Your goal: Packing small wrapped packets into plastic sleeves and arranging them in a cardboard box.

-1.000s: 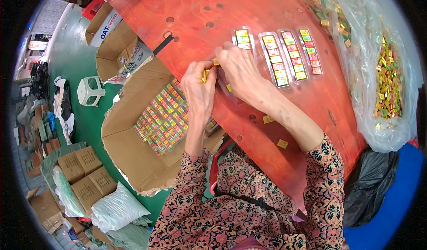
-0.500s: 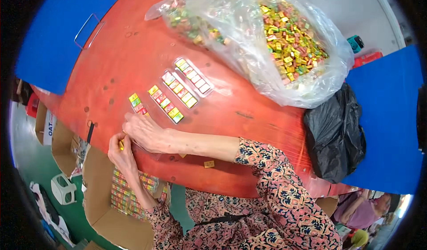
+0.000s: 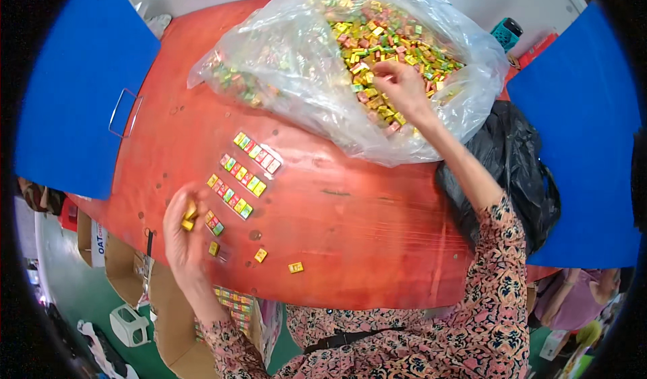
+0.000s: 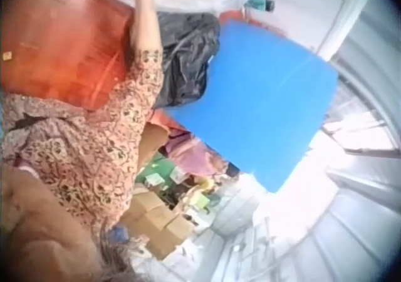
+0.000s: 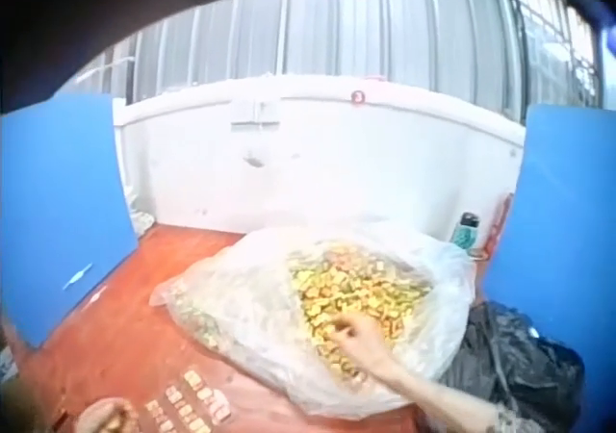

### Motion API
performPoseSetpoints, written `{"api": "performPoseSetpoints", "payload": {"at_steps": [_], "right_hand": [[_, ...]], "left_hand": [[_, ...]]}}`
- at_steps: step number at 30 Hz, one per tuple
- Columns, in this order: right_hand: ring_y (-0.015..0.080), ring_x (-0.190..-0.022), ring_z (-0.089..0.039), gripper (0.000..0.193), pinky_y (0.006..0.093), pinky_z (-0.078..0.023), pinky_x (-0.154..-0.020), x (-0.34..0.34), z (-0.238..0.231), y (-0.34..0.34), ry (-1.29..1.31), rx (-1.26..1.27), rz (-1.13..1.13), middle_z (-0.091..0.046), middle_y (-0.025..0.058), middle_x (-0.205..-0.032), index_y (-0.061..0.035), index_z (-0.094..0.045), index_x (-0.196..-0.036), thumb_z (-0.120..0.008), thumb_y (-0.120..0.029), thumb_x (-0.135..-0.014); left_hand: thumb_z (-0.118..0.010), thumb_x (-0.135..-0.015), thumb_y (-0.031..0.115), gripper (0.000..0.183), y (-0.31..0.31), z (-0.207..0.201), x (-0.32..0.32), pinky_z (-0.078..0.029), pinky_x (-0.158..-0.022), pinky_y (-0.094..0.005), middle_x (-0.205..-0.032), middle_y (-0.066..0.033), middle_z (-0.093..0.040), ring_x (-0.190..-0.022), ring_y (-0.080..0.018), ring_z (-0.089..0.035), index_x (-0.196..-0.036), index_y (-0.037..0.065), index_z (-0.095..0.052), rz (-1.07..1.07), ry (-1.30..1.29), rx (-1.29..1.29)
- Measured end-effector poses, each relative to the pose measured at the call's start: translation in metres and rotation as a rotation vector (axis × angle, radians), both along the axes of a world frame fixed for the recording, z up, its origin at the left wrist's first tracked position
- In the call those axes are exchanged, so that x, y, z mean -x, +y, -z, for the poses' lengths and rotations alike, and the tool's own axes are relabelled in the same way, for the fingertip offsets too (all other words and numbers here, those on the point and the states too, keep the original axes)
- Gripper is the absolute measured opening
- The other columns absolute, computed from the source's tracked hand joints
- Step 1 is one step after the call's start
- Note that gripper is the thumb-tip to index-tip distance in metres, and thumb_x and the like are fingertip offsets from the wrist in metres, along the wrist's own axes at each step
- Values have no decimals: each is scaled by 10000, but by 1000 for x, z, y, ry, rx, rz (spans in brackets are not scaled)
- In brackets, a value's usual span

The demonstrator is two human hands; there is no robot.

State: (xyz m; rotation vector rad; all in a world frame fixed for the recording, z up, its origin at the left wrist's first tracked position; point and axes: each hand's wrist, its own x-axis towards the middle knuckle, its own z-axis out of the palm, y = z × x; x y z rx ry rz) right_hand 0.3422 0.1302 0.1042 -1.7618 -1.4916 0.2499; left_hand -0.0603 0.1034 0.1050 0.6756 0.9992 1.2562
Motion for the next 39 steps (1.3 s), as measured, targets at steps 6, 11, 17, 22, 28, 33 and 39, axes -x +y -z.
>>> {"api": "performPoseSetpoints", "payload": {"at_steps": [6,11,17,22,28,33,39], "right_hand": [[206,-886,-596,381,308,-453,-778,-72,10,10,-74,50,18,-628,116,-962,-18,-540,-1126,-554,-178,-780],[320,-841,-597,246,343,-458,-761,-126,8,16,-232,-151,225,-618,185,-907,-42,-615,-989,-519,-120,-776],[362,-903,-582,260,431,-446,-806,-216,61,-8,-883,703,260,-577,264,-975,45,-594,-945,-436,-94,-793],[321,-1023,-541,270,407,-431,-839,-191,38,7,-448,730,435,-549,269,-1047,45,-577,-962,-438,-117,-796],[368,-800,-622,414,398,-503,-686,-201,42,32,-394,696,379,-596,280,-913,87,-507,-1045,-536,-171,-723],[401,-877,-570,406,442,-468,-749,-121,50,56,-67,304,552,-523,276,-1003,47,-441,-1078,-563,-130,-734],[427,-916,-501,417,467,-434,-798,-37,30,84,-273,99,438,-469,265,-1010,38,-403,-1107,-550,-88,-739]], "left_hand": [[-577,-812,105,228,65,-29,-169,-492,-765,-279,-900,-121,-609,-894,-203,-589,-985,-43,-571,574,-192,47],[-576,-751,76,236,103,9,-275,-523,-619,-268,-800,-128,-608,-685,-179,-605,-935,-72,-584,478,148,-190],[-663,-677,254,608,103,67,-319,-390,-875,-462,-1236,-295,-382,-1124,-387,-416,-1172,-37,-463,450,919,-1007],[-689,-660,439,937,90,77,-318,-227,-909,-663,-1330,-314,-219,-1271,-495,-53,-1346,9,-218,550,1341,-1184],[-579,-665,605,934,103,77,-347,-262,-923,-613,-1320,-330,-211,-1215,-483,-231,-1328,19,-278,380,1381,-1383],[-536,-717,599,875,131,84,-354,-225,-965,-595,-1359,-259,-234,-1222,-418,-294,-1348,61,-255,402,1292,-1244],[-732,-604,86,768,147,70,-334,-435,-727,-367,-909,-145,-546,-843,-276,-538,-1259,-21,-345,547,694,-992]]}}
